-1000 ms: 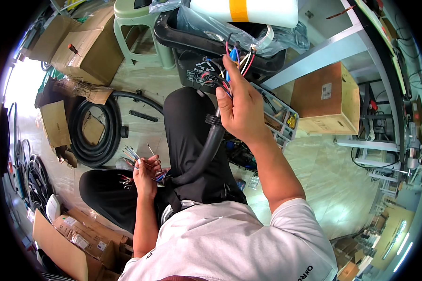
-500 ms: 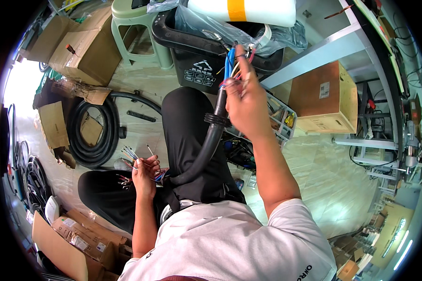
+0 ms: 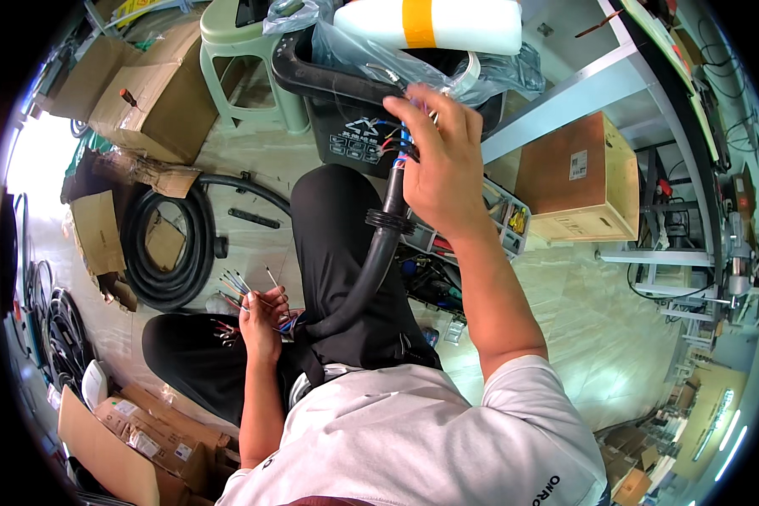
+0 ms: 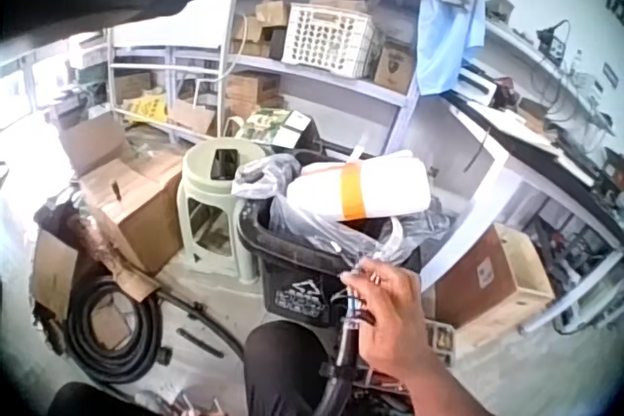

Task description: The person connects multiple colored wires to a circuit board inside a black plastic charging handle by hand. They hold the bundle of wires and insert specific wire ends into the internal connector of the housing.

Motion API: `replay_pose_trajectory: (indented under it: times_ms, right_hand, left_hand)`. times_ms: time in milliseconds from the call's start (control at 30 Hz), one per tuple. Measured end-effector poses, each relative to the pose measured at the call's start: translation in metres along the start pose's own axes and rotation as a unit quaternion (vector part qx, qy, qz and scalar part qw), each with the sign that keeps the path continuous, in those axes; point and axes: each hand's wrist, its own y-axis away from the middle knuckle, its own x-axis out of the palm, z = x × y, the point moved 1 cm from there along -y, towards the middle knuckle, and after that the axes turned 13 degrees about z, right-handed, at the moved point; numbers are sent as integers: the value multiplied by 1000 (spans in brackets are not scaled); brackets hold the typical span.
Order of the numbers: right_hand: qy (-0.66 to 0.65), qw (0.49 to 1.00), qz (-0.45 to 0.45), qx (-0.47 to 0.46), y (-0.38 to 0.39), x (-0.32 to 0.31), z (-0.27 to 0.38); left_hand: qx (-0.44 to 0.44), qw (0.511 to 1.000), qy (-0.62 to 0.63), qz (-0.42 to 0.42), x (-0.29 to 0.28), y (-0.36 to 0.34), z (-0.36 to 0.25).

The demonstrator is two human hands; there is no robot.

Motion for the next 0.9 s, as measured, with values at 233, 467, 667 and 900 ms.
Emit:
replay_pose_trajectory:
  times_ms: [233,467,667,900]
  right_hand:
    - [-162,983,-46,78,1,4,-2]
    - [-220,951,-93,199,21,14,4]
    - [-350,900,-84,244,41,8,-2]
    - [-129,986,-62,86,27,-27,13]
  left_hand:
    - [12,999,-41,10,-1,0,2]
    - [123,928,-351,-7,16,18,-25]
    - [394,727,-561,-35,114,32,-112]
    - [352,670,-536,373,255,-49,-109]
